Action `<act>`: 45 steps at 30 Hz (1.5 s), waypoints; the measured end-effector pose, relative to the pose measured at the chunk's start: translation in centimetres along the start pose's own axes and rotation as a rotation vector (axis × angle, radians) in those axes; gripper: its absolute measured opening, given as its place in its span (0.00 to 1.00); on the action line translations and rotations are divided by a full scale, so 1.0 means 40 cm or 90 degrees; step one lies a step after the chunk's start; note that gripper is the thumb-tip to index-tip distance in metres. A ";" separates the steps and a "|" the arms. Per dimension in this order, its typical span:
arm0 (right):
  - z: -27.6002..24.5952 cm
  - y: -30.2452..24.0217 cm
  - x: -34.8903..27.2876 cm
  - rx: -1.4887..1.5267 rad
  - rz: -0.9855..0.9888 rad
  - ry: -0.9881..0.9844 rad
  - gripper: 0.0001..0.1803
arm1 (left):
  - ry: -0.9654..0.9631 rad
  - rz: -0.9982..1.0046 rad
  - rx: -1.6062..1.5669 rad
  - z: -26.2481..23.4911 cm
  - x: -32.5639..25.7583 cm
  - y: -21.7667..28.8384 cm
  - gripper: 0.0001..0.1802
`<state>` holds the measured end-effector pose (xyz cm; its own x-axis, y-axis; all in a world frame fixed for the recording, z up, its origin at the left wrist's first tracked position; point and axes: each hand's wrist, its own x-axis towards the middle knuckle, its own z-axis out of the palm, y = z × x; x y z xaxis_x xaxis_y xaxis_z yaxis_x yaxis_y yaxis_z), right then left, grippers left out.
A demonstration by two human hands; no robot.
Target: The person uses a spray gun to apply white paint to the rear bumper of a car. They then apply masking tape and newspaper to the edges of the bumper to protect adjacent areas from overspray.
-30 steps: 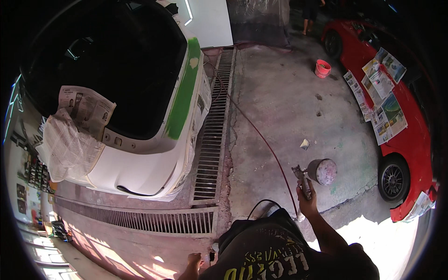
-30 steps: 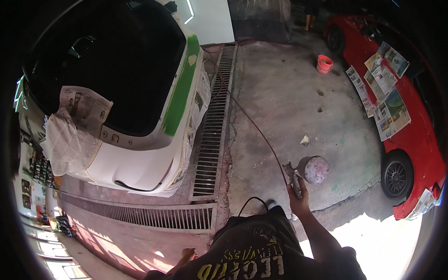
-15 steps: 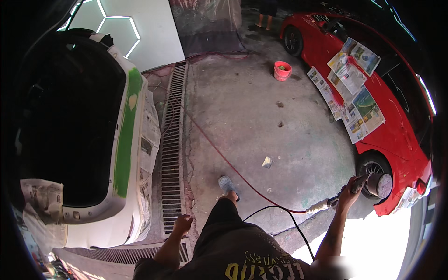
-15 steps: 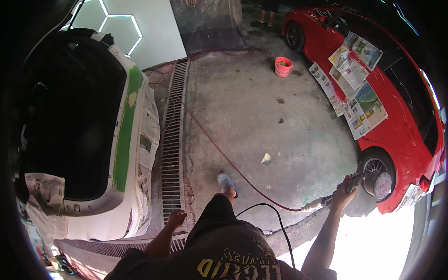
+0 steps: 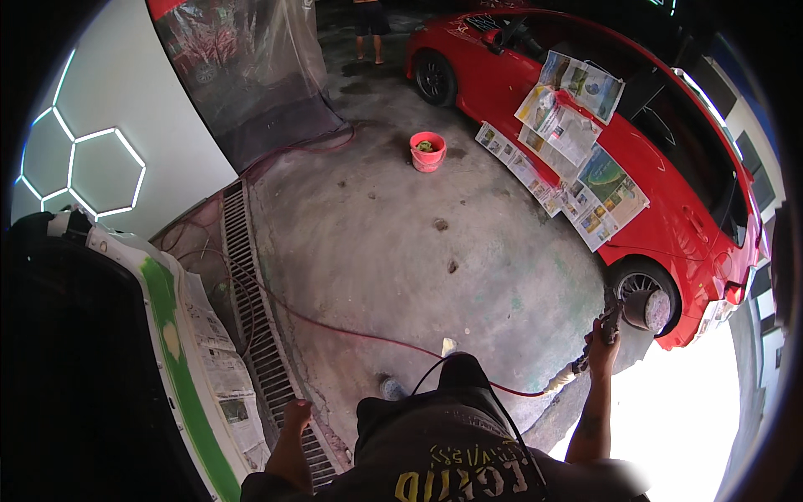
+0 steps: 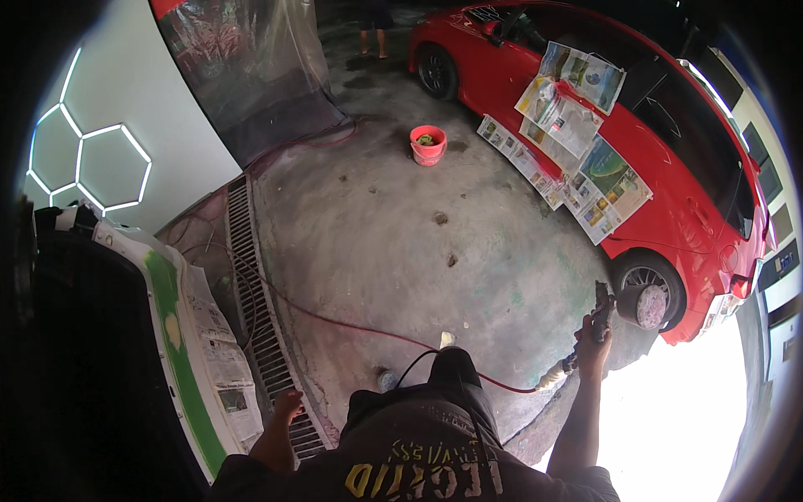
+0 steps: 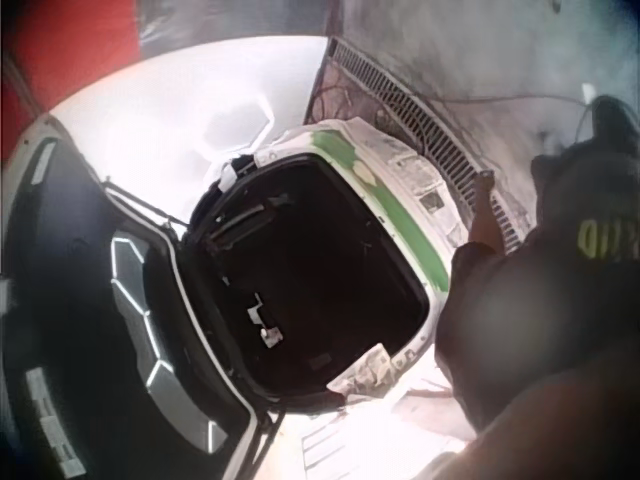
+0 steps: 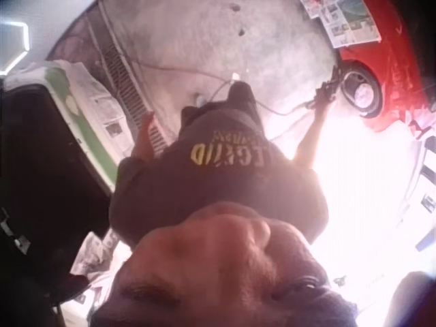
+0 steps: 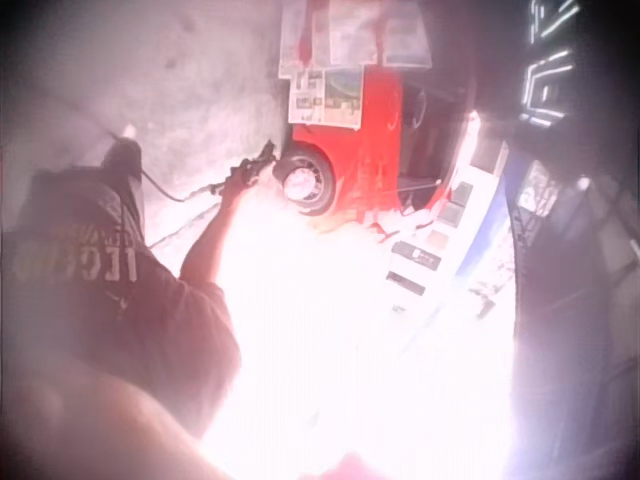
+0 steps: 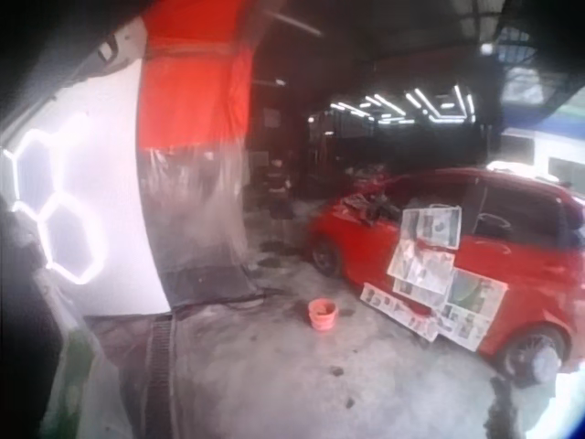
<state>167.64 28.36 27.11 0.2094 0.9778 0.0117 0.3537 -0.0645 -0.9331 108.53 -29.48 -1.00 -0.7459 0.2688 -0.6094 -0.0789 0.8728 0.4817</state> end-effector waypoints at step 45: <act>1.961 -0.471 1.623 -0.029 0.013 -0.267 0.20 | -0.035 -0.240 -0.208 -0.074 1.277 1.698 0.18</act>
<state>103.06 108.68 17.28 -0.1695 0.9721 -0.1622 0.3959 -0.0836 -0.9145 63.13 42.33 2.46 -0.5905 -0.0114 -0.8070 -0.5451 0.7429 0.3885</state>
